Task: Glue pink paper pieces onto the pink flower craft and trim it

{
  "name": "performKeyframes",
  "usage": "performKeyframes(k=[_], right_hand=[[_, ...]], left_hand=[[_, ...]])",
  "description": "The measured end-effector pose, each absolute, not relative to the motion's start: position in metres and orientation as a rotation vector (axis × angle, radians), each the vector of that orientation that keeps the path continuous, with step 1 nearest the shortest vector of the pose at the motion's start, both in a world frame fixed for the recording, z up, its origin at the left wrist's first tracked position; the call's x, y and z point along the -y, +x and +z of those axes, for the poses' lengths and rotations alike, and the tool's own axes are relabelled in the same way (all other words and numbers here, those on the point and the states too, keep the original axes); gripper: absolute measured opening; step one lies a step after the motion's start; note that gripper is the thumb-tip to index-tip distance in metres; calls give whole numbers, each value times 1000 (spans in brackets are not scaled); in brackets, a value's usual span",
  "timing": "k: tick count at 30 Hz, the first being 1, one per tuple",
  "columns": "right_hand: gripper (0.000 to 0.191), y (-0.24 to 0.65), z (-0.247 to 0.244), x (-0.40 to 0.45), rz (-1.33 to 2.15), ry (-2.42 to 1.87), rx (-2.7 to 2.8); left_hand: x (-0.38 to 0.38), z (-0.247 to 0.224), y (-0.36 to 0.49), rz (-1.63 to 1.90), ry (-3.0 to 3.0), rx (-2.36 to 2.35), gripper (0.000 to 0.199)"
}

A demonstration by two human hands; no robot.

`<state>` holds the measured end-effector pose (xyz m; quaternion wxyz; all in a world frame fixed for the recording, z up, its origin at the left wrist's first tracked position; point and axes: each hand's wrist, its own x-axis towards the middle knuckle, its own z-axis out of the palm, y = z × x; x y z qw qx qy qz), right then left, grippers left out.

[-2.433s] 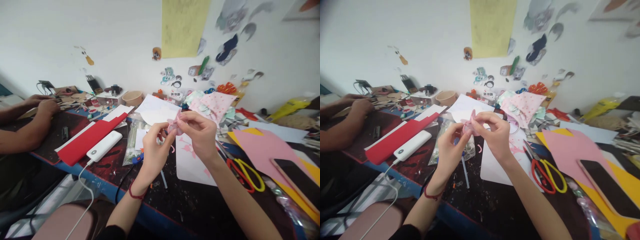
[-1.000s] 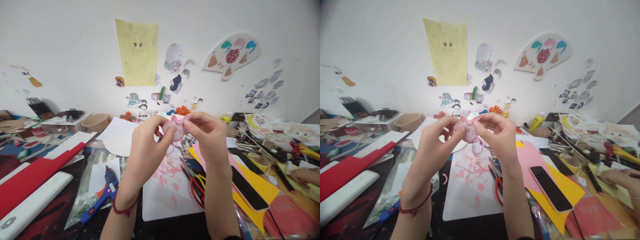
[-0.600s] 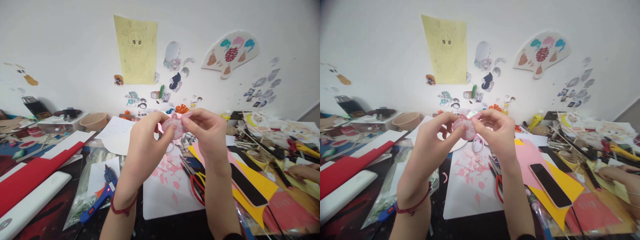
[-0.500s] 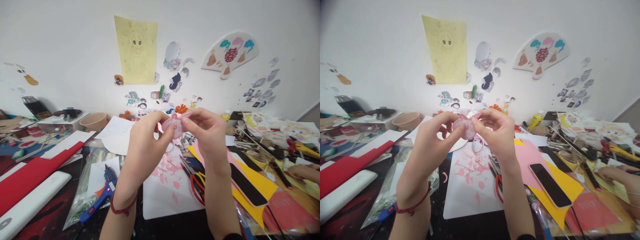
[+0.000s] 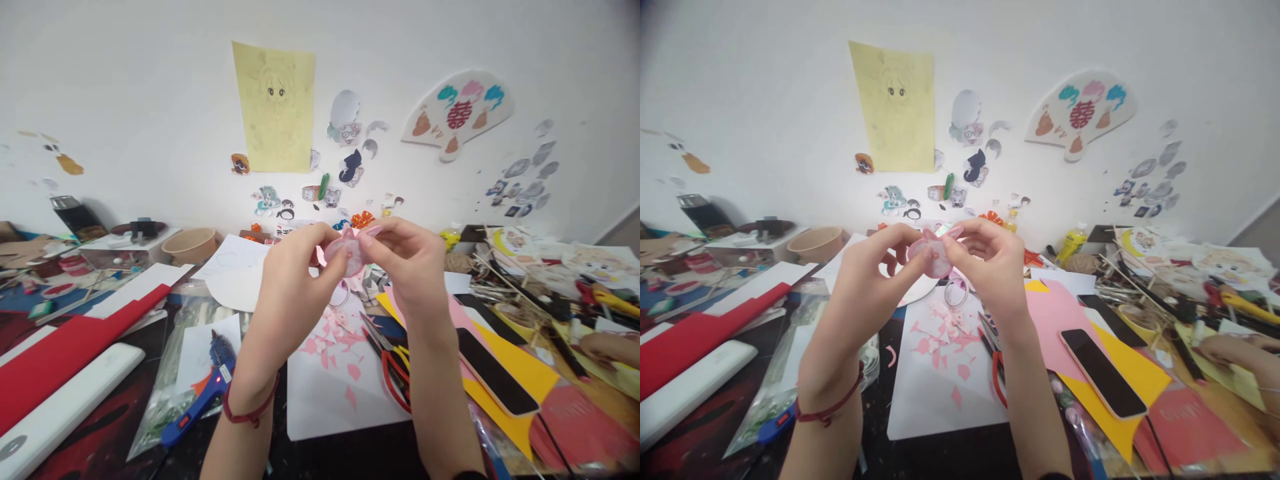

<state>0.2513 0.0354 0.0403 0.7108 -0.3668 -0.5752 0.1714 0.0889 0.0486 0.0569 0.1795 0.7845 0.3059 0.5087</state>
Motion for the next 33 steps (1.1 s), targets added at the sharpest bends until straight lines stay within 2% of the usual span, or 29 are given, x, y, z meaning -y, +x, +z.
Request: performKeyframes(k=[33], right_hand=[[4,251,42,-32,480,-759,1293]], left_hand=[[-47,58,89,1436,2198,-815,13]])
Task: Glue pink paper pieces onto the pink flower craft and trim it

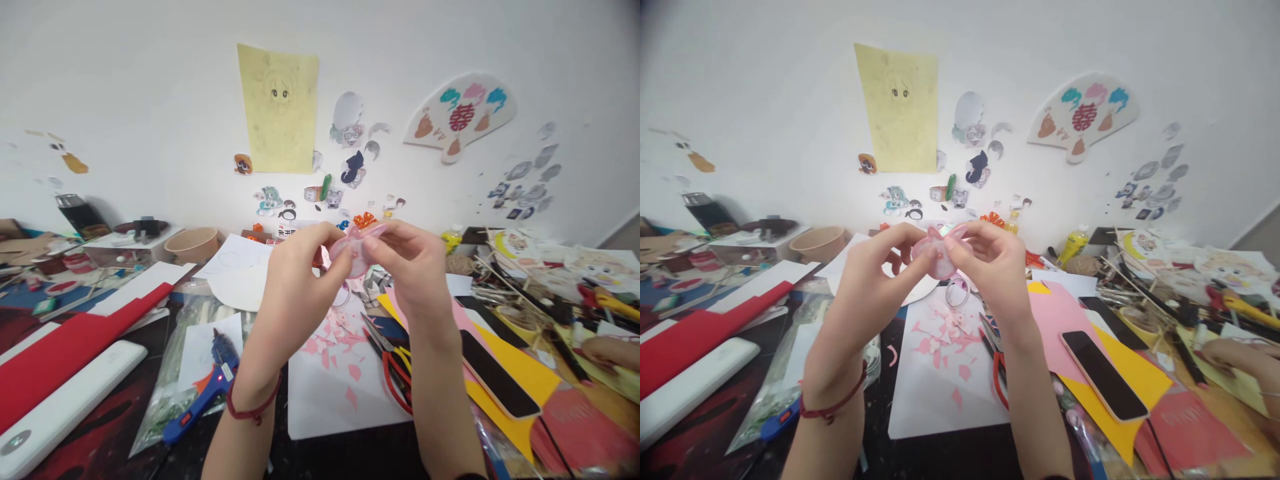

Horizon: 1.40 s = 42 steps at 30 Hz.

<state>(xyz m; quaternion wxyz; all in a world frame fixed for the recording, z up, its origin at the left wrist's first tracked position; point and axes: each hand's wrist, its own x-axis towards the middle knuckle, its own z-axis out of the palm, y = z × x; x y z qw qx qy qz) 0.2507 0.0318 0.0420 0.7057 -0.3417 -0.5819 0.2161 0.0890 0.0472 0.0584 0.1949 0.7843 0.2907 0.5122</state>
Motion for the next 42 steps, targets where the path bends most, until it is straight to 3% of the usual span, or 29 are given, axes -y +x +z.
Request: performKeyframes(k=[4,15,42], right_hand=[[13,251,43,-29,561,-798,1333],[5,250,42,-25,478,-859,1398],[3,249,43,-20,463,-917,1422]], left_hand=[[-51,58,87,1401,2116,-787,14],[-57,57,88,1558,1940,-668,3],[-59,56,86,1547,1848,-633,10]])
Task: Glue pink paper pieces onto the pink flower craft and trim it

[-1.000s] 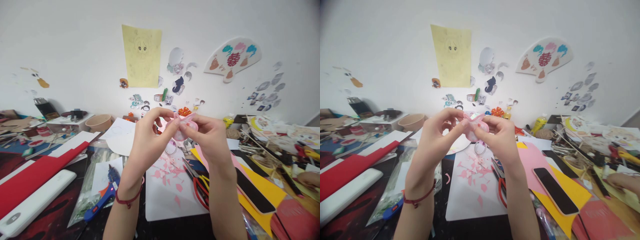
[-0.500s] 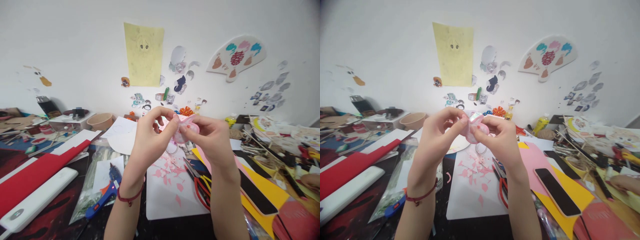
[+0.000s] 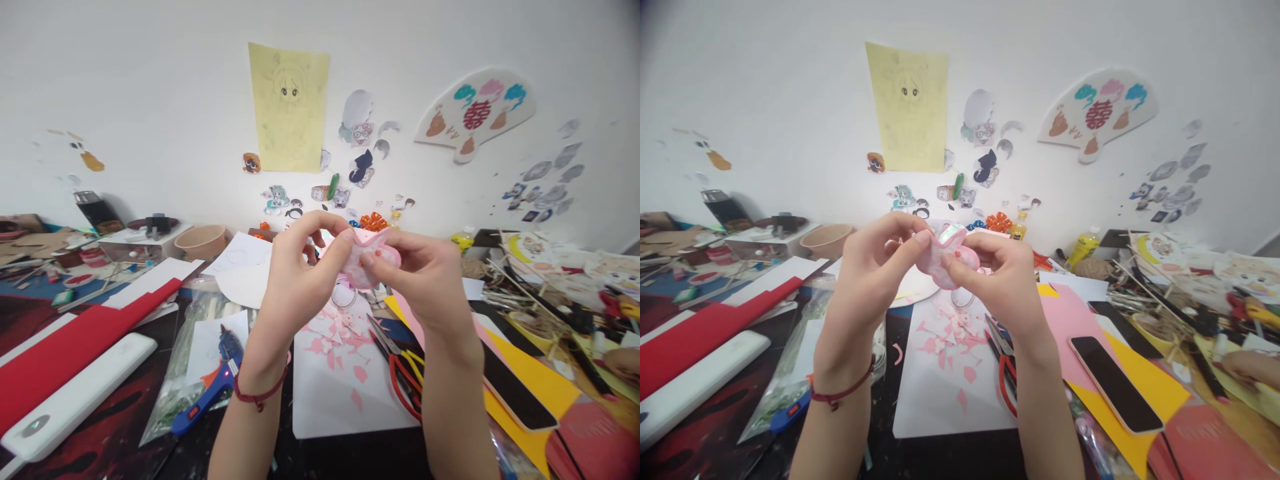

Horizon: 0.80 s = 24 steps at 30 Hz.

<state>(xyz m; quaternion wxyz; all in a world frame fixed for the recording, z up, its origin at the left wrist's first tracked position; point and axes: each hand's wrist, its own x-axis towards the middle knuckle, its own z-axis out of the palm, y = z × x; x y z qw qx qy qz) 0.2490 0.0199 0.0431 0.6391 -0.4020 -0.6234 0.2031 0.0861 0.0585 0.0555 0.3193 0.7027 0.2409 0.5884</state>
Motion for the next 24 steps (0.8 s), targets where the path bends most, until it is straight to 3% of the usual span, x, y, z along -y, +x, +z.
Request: performKeyframes(k=[8,14,21,24], right_hand=[[5,250,44,-20,477,-909,1402],[2,252,43,-21,493,-871,1421],[4,250,45,-19,479,-882,1396],[6,249,46,-19,472,-912,1393]], left_hand=[[-61,56,85,1575,1918,-616,23],[-62,55,85,1580,1932,-626,18],[-61,53,88,1738,1961,-706,44],[-63,53,89,1882,1879,-779,32]])
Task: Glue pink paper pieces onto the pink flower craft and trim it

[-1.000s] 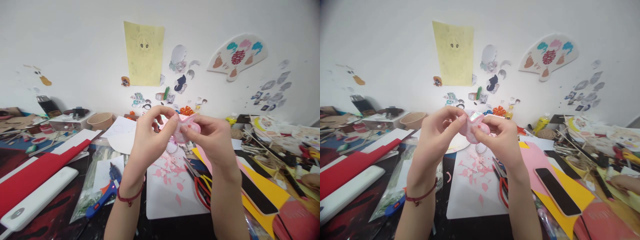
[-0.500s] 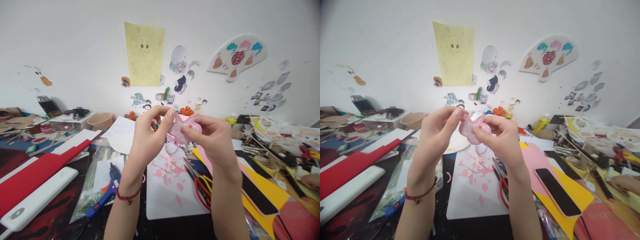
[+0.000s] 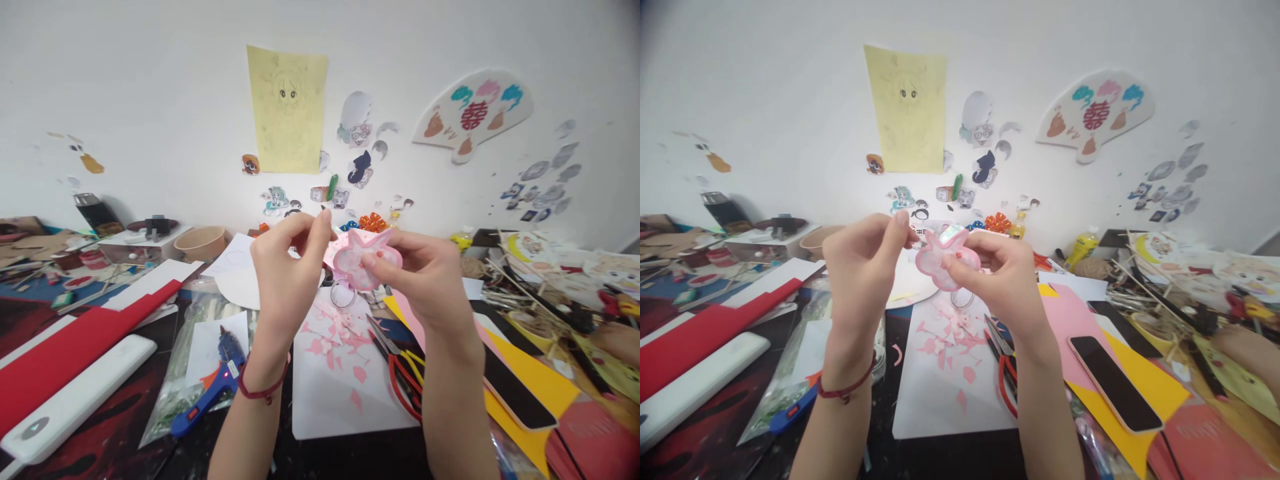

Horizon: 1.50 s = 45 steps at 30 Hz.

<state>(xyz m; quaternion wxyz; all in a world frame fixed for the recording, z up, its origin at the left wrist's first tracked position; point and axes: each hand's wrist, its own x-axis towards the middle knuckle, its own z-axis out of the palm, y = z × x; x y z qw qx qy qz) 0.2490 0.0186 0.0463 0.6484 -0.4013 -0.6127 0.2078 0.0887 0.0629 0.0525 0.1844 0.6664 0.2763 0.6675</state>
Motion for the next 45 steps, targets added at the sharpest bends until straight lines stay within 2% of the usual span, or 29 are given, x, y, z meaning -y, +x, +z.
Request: performKeyframes(k=[2,3,8,14,20,26,37,42,45], right_hand=[[6,250,46,-19,472,-913,1409],[5,250,46,-19,471,-904,1420],[4,252,42,-23,470,-871,1446],[4,250,41,-24,513,-840,1427],[8,248,43,-24,486,-804,1384],[10,249,44,-26,440,-816,1373],[6,249,41,-30,442,-746,1317],[18,252,42,-29,563,-748,1388],[10,249,41,-30,478,-759,1343]], left_hand=[[-64,53,88,1897,1847,-741,15],[-65,53,88,1874,1850,-704,12],[-63,55,88,1662,1935,-606,18],[-61,54,89,1690,1907,-647,20],[-66,54,85,1458,1975,-487,43],[-67,52,86,1416,1905,-497,27],[-64,53,85,1429,1914,-541,23],[-64,54,82,1486,1921,-550,22],[-66,54,82,1452,1934,-548,22]])
